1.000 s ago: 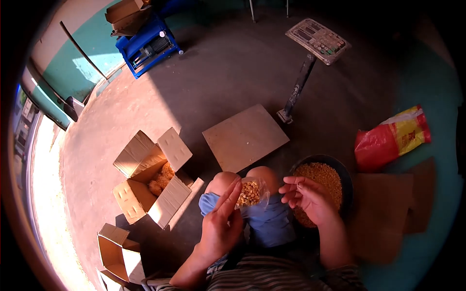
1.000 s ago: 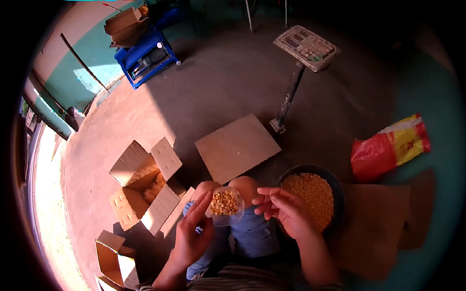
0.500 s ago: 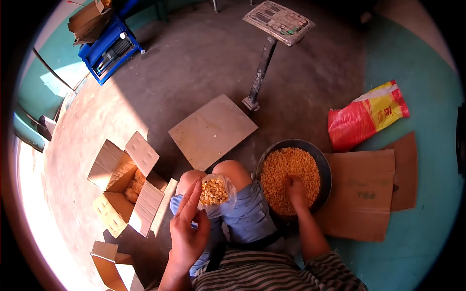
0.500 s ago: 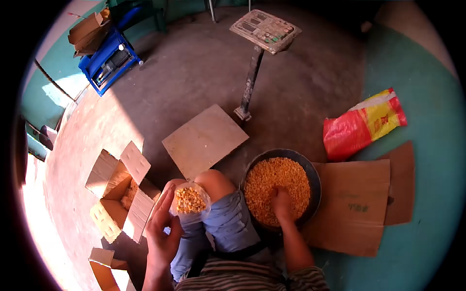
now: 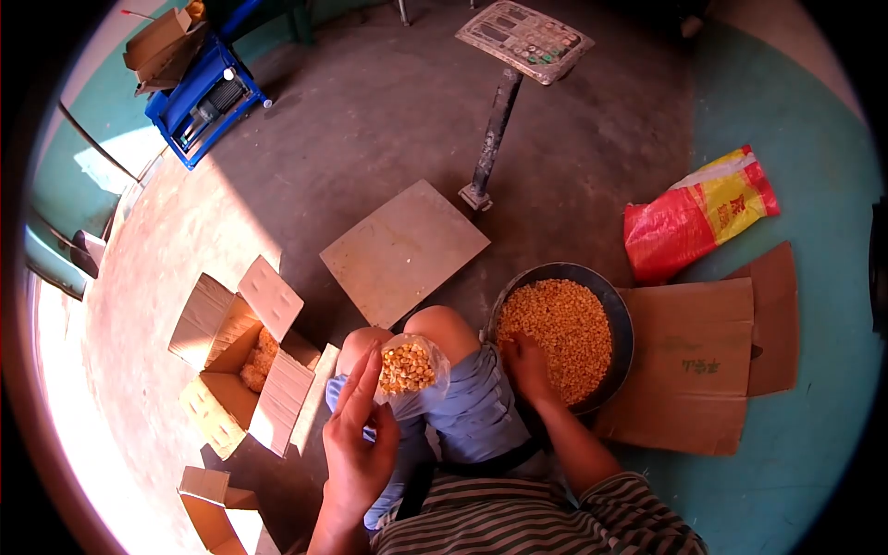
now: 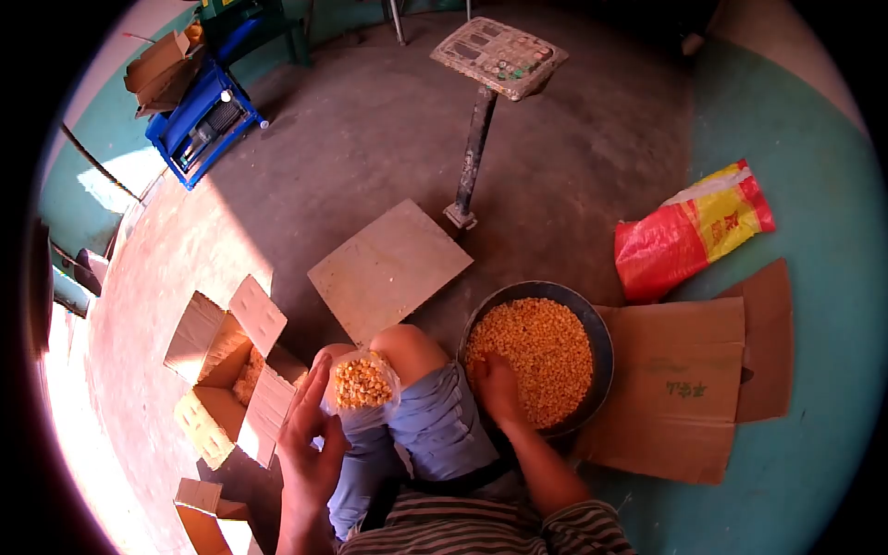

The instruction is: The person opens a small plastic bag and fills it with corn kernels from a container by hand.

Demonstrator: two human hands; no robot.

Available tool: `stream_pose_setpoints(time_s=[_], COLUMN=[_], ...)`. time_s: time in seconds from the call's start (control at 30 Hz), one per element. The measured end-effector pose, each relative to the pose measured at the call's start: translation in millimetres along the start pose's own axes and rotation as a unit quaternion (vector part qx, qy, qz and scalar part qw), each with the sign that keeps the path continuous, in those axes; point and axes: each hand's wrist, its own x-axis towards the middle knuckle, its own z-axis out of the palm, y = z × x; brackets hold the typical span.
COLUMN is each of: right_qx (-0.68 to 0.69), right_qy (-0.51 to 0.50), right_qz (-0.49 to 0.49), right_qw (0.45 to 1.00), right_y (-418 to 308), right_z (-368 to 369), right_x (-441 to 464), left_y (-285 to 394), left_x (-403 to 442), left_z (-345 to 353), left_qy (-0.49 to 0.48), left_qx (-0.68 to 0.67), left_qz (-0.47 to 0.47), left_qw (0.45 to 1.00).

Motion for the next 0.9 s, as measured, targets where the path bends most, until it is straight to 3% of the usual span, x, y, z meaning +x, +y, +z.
stream_pose_setpoints(time_s=[0.1,0.23,0.43,0.5,0.53,0.6,0.63,0.7,0.73,0.8,0.83,0.9], right_qx=[0.055,0.063,0.082,0.225,0.226,0.354,0.355,0.539,0.539,0.679,0.679,0.777], right_qy=[0.026,0.034,-0.022,-0.093,-0.093,-0.127,-0.127,-0.131,-0.132,-0.199,-0.198,-0.248], right_qz=[-0.053,-0.044,0.025,0.127,0.127,0.245,0.245,0.297,0.297,0.340,0.340,0.388], right_qw=[0.997,0.996,0.996,0.961,0.961,0.894,0.893,0.778,0.777,0.620,0.619,0.429], right_y=[-5.3,-7.4,0.3,10.8,0.5,-15.8,-4.6,34.1,51.8,71.2,73.6,75.2], right_z=[4.3,7.5,8.8,10.6,0.5,-21.3,-17.3,1.4,6.2,6.2,2.7,-4.3], right_x=[-2.9,-3.1,2.6,8.0,7.0,6.1,9.0,19.4,24.0,29.2,28.4,25.7], left_y=[0.6,1.0,3.5,3.7,2.7,2.2,2.3,2.4,2.5,2.7,2.8,2.6], left_x=[0.6,-0.1,-0.8,-1.2,-1.5,-1.7,-1.7,-2.0,-2.3,-2.3,-2.1,-2.0], left_z=[0.4,1.6,2.4,2.3,2.4,2.1,2.1,1.9,1.7,1.7,2.0,2.4], left_qy=[0.004,0.002,-0.009,-0.010,-0.009,-0.009,-0.009,-0.008,-0.009,-0.011,-0.010,-0.010], left_qx=[-0.003,-0.003,-0.013,-0.010,-0.011,-0.011,-0.010,-0.009,-0.010,-0.011,-0.011,-0.010], left_qz=[0.010,0.007,-0.015,-0.017,-0.016,-0.015,-0.017,-0.020,-0.023,-0.026,-0.022,-0.017], left_qw=[1.000,1.000,1.000,1.000,1.000,1.000,1.000,1.000,1.000,1.000,1.000,1.000])
